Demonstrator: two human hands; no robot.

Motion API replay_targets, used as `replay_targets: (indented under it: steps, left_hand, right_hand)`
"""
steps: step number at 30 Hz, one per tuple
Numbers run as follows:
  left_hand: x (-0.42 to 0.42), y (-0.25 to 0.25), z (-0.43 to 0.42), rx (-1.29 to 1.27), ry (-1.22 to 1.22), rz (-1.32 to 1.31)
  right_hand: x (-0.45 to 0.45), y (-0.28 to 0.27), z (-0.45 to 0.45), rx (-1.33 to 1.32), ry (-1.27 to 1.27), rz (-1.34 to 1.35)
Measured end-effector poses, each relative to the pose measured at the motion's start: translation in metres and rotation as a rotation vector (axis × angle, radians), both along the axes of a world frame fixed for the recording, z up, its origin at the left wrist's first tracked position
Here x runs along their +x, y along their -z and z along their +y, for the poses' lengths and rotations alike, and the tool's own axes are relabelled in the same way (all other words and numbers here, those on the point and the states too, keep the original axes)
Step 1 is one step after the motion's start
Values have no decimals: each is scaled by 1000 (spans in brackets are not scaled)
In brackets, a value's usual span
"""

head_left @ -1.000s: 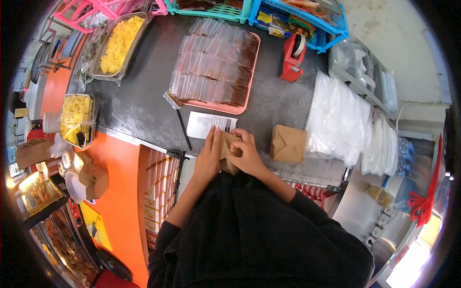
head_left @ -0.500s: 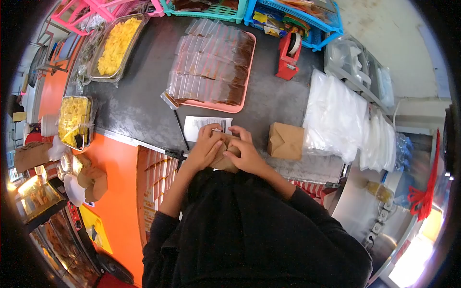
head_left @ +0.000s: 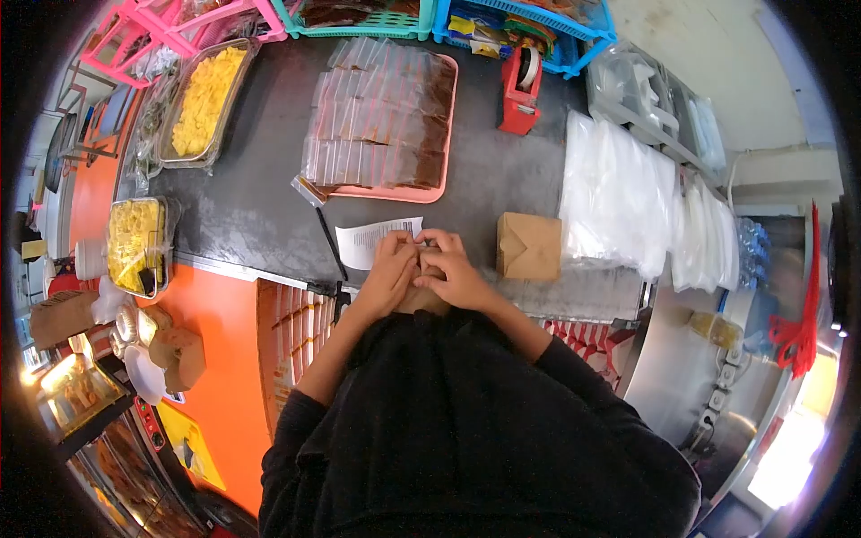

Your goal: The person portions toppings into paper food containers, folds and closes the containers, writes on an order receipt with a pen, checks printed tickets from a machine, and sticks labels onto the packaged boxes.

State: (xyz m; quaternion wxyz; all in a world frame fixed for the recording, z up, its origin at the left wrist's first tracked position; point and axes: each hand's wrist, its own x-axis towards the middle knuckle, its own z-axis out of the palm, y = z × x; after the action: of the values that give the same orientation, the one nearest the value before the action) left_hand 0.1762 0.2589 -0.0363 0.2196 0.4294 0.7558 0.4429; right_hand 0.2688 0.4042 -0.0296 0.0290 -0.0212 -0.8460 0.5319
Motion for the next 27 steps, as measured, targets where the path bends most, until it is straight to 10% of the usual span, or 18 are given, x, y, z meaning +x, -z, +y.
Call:
replay_targets:
  steps: [27]
  left_hand:
    - [1,-1,-10,103,161,72]
  right_hand:
    - [-1,10,8,-86,98,71]
